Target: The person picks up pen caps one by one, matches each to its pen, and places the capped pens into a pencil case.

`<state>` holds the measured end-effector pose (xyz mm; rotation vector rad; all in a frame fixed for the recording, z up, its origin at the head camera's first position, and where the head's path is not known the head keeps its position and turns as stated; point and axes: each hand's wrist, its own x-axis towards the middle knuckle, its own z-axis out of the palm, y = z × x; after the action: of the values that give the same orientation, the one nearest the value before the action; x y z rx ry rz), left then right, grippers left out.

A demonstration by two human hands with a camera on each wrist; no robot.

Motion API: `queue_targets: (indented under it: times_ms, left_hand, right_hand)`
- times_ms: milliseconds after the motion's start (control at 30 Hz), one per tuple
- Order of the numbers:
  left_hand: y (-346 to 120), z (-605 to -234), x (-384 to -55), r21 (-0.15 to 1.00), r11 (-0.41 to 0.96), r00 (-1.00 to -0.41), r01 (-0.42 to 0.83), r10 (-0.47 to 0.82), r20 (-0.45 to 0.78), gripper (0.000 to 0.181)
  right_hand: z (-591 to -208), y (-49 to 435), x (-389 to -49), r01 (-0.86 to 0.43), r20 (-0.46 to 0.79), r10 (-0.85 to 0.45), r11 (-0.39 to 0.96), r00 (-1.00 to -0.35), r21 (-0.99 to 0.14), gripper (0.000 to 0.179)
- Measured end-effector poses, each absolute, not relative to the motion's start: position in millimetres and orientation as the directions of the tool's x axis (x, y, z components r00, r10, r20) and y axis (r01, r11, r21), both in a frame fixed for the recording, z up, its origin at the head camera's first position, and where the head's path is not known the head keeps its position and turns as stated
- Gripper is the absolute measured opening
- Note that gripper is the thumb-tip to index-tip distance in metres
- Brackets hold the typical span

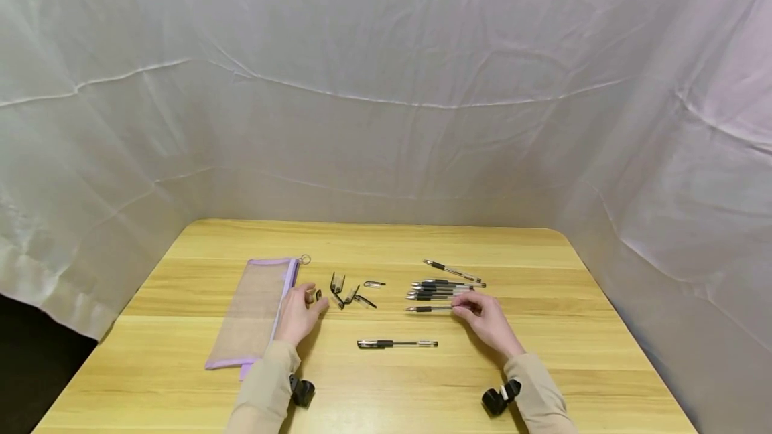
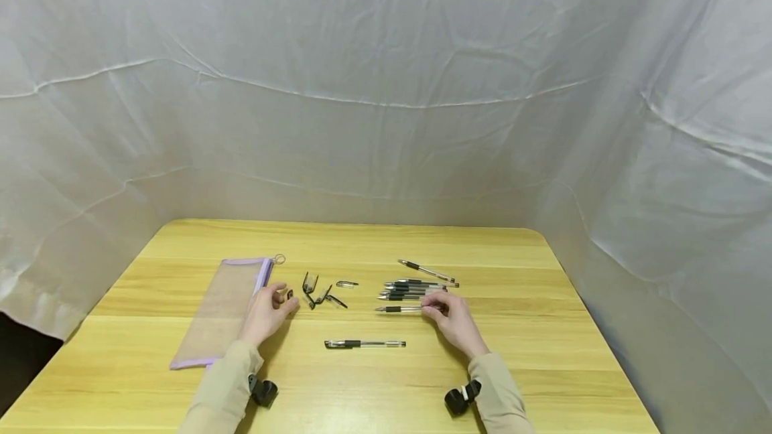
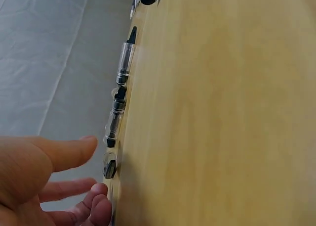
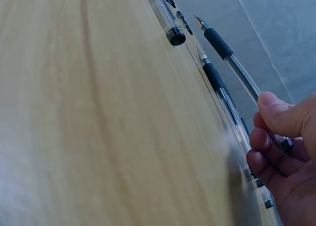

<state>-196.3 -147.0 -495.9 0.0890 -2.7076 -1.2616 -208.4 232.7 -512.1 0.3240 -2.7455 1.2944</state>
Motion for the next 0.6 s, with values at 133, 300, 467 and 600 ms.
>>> queue_targets:
  times_ms: [133, 300, 467, 600]
  left_hand:
    - [-146.4, -496.0, -200.3, 0.733, 0.68, -0.987, -0.003, -0.118, 0.106, 0.04]
    - [-145.3, -496.0, -201.1, 0.699, 0.715, -0.987, 0.012, -0.103, 0.123, 0.031]
    - [-145.0, -495.7, -200.8, 0.691, 0.723, -0.99, -0.011, -0.103, 0.093, 0.029]
    - [-144.9, -494.8, -200.6, 0.684, 0.729, -0.989, -0.035, -0.122, 0.079, 0.031]
  right_hand:
    - [-512.9, 232.4, -208.2, -0.233, 0.168, -0.163, 0.612, -0.972, -0.756, 0.011]
    - [-514.8, 231.9, -208.1, -0.248, 0.182, -0.169, 0.609, -0.969, -0.754, 0.01]
    - [-516.0, 231.4, -207.2, -0.264, 0.203, -0.169, 0.6, -0.964, -0.755, 0.011]
    - [-516.4, 230.7, -206.0, -0.283, 0.225, -0.173, 0.588, -0.959, -0.758, 0.011]
